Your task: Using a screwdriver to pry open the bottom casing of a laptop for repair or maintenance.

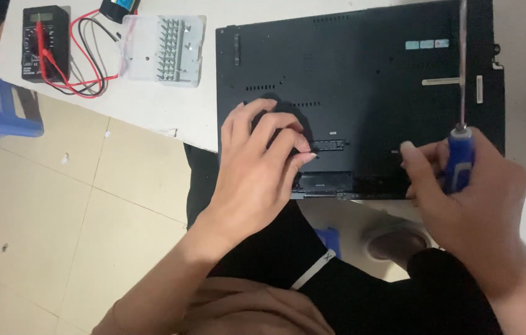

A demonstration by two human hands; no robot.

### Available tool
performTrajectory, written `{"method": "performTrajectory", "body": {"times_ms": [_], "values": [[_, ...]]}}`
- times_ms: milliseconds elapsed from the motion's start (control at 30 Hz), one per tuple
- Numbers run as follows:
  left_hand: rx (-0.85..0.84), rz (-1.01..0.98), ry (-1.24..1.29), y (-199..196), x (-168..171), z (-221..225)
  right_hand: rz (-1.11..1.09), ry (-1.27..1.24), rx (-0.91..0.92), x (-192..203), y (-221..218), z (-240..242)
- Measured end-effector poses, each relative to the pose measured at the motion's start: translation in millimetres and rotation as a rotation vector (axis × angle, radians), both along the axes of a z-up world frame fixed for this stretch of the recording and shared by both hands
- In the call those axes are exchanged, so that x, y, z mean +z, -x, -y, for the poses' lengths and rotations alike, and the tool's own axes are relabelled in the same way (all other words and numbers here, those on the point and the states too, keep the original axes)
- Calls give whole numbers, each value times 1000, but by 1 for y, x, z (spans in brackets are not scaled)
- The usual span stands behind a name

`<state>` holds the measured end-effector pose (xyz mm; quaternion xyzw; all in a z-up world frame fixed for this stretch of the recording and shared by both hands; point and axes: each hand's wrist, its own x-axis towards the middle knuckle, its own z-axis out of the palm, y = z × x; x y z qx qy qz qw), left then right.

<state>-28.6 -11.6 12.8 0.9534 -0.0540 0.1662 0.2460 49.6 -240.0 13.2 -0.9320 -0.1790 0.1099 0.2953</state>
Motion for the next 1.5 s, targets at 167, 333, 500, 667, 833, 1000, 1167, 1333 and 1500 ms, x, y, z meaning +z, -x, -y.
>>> {"method": "performTrajectory", "body": {"times_ms": [167, 333, 500, 667, 833, 1000, 1167, 1333, 1500], "values": [[59, 40, 123, -1, -5, 3, 7, 198, -45, -3, 0, -7], [101, 17, 220, -2, -8, 4, 29, 187, -45, -1, -2, -8], [92, 28, 238, -2, -11, 3, -22, 209, -78, 2, -2, -9], [46, 2, 253, 1, -11, -6, -34, 151, -48, 5, -1, -9], [-71, 72, 169, 9, -9, -12, 3, 93, -83, 5, 1, -10], [-177, 114, 16, 9, -5, -9, 31, 126, -51, 4, 0, -9], [-184, 150, -44, 9, -7, -8, 36, 123, -37, 5, 0, -9], [-146, 193, -118, 9, -6, -6, 21, 148, -26, 0, -1, -4], [-147, 177, -153, 12, -2, -5, 7, 17, -21, -2, -2, 6]]}}
